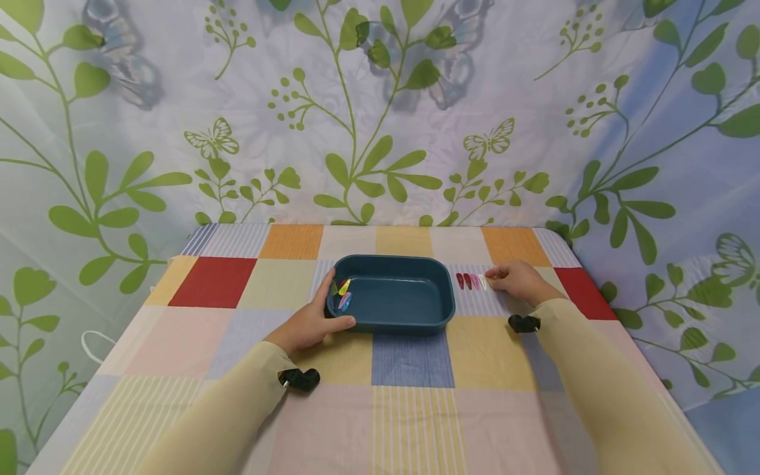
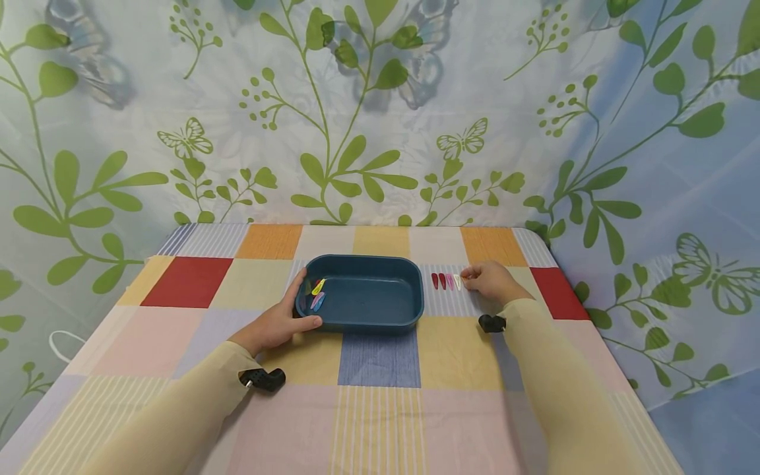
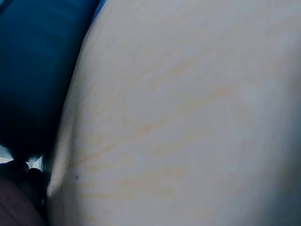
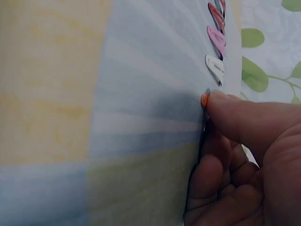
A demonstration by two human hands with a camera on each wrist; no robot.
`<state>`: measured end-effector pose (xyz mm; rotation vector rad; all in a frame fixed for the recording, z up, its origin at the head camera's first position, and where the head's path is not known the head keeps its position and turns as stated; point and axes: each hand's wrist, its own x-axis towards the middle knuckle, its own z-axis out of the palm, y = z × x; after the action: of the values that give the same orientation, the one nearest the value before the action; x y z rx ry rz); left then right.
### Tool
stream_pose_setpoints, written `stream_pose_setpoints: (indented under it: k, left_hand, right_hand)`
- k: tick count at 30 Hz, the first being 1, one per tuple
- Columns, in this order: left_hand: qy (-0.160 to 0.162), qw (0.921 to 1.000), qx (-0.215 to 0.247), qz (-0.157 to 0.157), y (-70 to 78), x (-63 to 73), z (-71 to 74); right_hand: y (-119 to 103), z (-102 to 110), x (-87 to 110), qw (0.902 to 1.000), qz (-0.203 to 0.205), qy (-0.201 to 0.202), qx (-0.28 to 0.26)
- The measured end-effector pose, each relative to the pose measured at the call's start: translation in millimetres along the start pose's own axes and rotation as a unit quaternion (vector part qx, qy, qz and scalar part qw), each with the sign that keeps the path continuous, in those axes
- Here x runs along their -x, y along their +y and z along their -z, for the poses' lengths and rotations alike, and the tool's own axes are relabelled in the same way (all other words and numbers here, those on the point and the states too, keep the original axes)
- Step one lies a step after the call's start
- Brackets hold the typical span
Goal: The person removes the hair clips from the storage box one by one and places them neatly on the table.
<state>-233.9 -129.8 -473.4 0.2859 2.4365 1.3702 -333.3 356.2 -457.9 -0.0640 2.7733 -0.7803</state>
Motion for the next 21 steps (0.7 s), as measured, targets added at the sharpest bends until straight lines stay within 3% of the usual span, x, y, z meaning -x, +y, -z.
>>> stream_pose_setpoints:
  k: [21]
  left_hand:
    - [0.002,1.0000,-0.002,0.006,-3.1,-2.5,-0.6]
  right_hand:
    - [4.7,-4.3,0.3,0.9960,-0.038,-0.001,-0.081]
